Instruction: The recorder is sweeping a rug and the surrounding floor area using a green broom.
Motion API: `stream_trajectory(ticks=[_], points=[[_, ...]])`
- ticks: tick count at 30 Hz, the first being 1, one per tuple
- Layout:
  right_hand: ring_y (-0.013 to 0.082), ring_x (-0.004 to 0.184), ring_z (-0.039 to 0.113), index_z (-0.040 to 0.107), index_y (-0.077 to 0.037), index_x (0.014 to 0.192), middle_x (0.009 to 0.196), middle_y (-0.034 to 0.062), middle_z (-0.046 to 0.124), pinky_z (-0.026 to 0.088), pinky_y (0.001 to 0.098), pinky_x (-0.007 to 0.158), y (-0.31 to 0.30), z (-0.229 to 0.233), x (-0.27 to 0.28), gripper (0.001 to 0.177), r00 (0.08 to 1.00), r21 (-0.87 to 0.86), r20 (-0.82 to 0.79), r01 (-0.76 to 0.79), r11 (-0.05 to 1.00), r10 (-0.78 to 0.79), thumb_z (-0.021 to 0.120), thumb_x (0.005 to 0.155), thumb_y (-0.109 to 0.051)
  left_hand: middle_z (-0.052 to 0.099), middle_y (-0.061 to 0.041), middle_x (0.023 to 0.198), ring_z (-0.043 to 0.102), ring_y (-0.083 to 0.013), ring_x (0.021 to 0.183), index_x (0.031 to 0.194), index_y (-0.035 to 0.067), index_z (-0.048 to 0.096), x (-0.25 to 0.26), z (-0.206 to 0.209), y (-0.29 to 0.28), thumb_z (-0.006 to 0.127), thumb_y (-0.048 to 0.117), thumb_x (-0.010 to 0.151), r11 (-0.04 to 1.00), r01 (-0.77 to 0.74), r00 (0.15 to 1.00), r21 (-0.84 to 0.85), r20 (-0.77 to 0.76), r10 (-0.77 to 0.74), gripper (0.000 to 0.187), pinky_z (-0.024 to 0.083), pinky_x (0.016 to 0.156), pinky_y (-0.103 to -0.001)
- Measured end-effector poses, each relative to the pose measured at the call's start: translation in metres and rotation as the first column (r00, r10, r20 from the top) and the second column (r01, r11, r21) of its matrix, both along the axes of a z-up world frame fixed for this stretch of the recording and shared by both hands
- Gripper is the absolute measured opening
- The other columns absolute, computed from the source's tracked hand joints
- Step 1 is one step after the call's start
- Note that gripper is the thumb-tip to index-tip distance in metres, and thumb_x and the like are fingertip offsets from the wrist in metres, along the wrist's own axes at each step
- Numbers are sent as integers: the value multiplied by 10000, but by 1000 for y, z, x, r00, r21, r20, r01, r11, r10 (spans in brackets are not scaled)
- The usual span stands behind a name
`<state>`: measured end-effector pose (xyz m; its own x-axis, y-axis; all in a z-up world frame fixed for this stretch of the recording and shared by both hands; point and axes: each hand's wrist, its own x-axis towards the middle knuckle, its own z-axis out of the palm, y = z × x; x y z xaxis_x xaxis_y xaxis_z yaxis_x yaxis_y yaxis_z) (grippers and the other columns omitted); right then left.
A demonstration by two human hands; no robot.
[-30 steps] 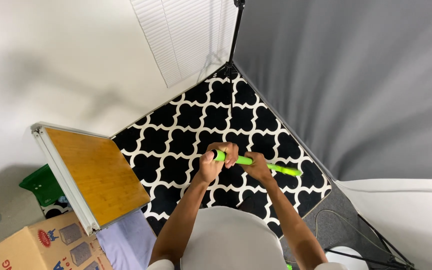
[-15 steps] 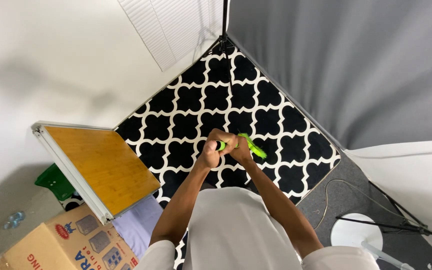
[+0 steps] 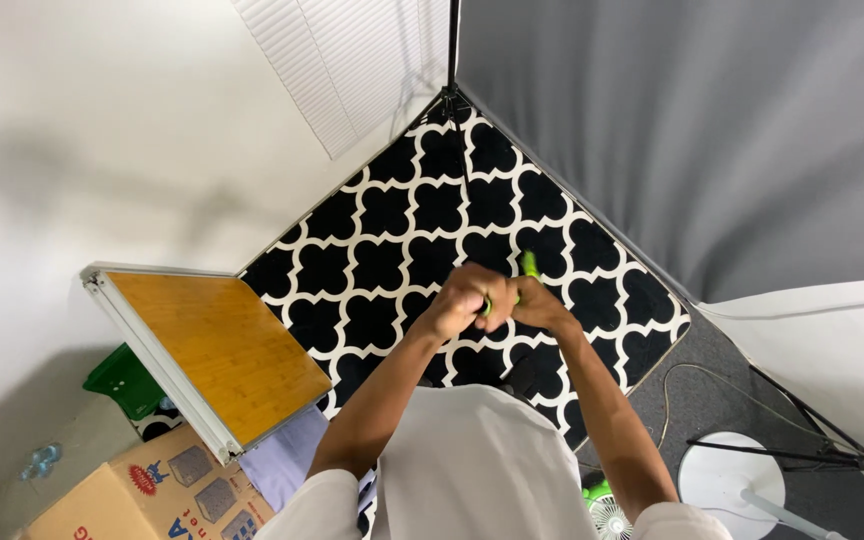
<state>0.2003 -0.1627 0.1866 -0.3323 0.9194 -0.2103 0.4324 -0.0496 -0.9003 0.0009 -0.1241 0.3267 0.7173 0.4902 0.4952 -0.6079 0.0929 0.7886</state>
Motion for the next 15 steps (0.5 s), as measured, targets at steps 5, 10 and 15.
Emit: stream_trajectory(ticks=[5, 10, 15], points=[[244, 615, 696, 758, -25, 902, 707, 109, 715, 546, 376, 627, -3, -74, 14, 218, 917, 91, 242, 304, 948, -317, 773, 838, -233, 446, -19, 631, 387, -117, 545, 701, 76, 444, 34, -69, 13, 460, 323, 1069, 863, -411, 911, -293, -135, 388, 444, 351, 542, -286], [170, 635, 703, 740, -34, 833, 690, 65, 727, 566, 323, 659, 9, -99, -11, 253, 929, -149, 187, 348, 926, -319, 762, 886, -281, 388, 24, 532, 330, -79, 480, 623, 119, 378, 32, -71, 32, 396, 328, 1109, 856, -418, 903, -305, -239, 357, 530, 292, 472, -259], [139, 691, 689, 715, -17, 773, 717, 34, 726, 561, 311, 680, 35, -123, -53, 154, 911, -128, -60, 398, 908, -407, 707, 816, -165, 360, 37, 540, 291, -77, 499, 617, 115, 362, 8, -51, 42, 422, 303, 1107, 896, -439, 845, -70, -372, 385, 529, 277, 491, -258]])
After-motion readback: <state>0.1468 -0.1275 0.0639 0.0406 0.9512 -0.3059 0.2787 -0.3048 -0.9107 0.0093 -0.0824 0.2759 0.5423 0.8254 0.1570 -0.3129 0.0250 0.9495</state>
